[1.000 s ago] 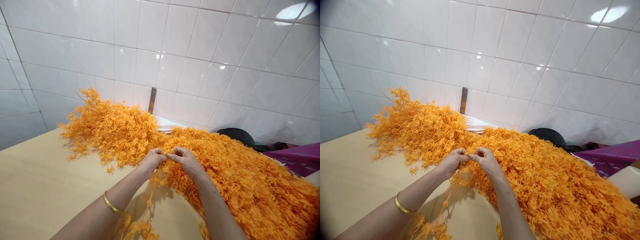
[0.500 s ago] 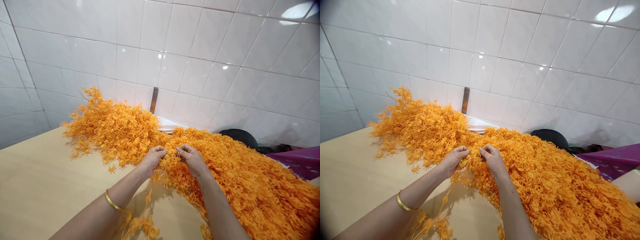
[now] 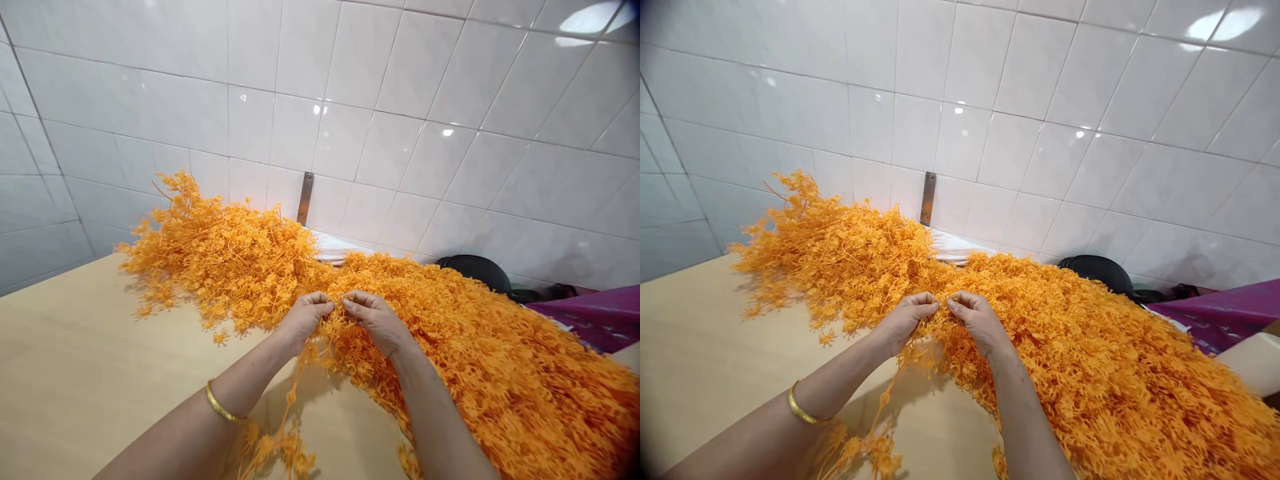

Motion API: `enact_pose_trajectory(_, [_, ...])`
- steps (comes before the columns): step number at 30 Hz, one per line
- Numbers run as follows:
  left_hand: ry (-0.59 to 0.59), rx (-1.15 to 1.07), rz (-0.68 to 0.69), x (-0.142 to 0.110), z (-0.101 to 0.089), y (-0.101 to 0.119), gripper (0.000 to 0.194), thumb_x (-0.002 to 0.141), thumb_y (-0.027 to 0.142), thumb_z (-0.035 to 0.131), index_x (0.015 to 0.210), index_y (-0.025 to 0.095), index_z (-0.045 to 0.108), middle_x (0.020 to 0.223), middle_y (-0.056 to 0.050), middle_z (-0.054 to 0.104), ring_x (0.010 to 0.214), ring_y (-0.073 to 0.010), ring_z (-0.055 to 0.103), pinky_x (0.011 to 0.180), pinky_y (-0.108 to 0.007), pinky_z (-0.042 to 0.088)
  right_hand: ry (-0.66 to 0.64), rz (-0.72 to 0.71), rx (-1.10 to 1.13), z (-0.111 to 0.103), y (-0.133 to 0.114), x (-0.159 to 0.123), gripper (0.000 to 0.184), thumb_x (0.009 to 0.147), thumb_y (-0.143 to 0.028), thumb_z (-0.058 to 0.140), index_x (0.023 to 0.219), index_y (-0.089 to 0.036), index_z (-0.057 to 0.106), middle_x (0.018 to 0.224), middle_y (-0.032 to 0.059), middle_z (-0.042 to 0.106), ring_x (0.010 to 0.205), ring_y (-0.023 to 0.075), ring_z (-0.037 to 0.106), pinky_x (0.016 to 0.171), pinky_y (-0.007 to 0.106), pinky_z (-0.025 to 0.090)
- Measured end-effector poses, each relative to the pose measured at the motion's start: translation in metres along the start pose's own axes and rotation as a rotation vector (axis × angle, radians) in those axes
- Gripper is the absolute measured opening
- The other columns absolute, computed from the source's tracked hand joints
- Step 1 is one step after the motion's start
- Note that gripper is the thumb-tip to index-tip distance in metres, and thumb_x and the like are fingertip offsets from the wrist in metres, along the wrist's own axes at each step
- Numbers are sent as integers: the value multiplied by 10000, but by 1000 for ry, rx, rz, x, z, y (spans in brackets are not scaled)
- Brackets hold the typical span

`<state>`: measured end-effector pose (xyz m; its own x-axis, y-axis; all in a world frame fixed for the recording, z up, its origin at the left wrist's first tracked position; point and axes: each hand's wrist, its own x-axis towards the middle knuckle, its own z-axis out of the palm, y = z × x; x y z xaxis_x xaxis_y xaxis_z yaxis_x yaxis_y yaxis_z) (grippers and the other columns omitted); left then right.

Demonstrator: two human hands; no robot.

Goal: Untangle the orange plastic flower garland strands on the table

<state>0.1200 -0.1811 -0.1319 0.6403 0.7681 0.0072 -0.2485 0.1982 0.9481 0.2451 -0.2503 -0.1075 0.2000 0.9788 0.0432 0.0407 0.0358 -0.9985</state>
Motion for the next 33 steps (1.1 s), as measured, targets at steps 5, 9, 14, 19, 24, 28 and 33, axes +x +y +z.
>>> enact_pose_trajectory(5, [-20,-41,-44,0,1,-2,201,605,307,605,594,158,470,552,35,459,491,-62,392,484,-190,284,77,-25,87,3,5,5,318,621,-414,639,556,-157,463,527,-50,424,492,60,348,483,205,259])
enact_pose_trajectory(9, [-44,-58,-99,-1,2,-1,215,617,342,604,638,168,480,543,42,455,441,-58,380,437,-190,261,127,-18,60,3,7,7,365,594,-479,631,546,-168,447,516,-47,418,495,77,356,496,222,273])
enact_pose_trajectory(14, [-42,20,-25,-5,3,4,219,562,303,657,651,161,516,551,42,477,453,-46,374,437,-182,239,171,-80,-55,4,7,6,404,602,-511,610,512,-174,405,486,-59,356,487,75,302,494,229,243])
enact_pose_trajectory(19, [114,37,19,-4,2,7,159,546,246,628,589,162,500,519,49,439,454,-51,345,422,-181,221,68,-35,-22,5,5,4,404,625,-474,615,513,-170,374,498,-67,323,476,62,268,477,220,211])
enact_pose_trajectory(24, [199,16,-41,-2,1,8,155,581,273,596,617,176,481,534,51,442,450,-56,349,405,-176,236,8,5,54,2,4,3,343,633,-420,633,561,-161,420,564,-44,402,543,71,370,518,208,275])
enact_pose_trajectory(28, [116,-24,4,-2,1,4,188,560,272,639,615,163,496,563,42,486,482,-53,406,433,-173,275,20,-1,28,0,5,3,334,643,-415,623,564,-158,426,551,-49,381,509,61,323,480,202,237])
enact_pose_trajectory(33, [36,-102,-107,-3,2,1,301,475,245,712,655,173,482,541,44,517,448,-65,444,427,-187,302,98,-97,-144,-6,8,5,348,669,-455,575,555,-167,417,534,-45,369,497,71,309,476,218,239])
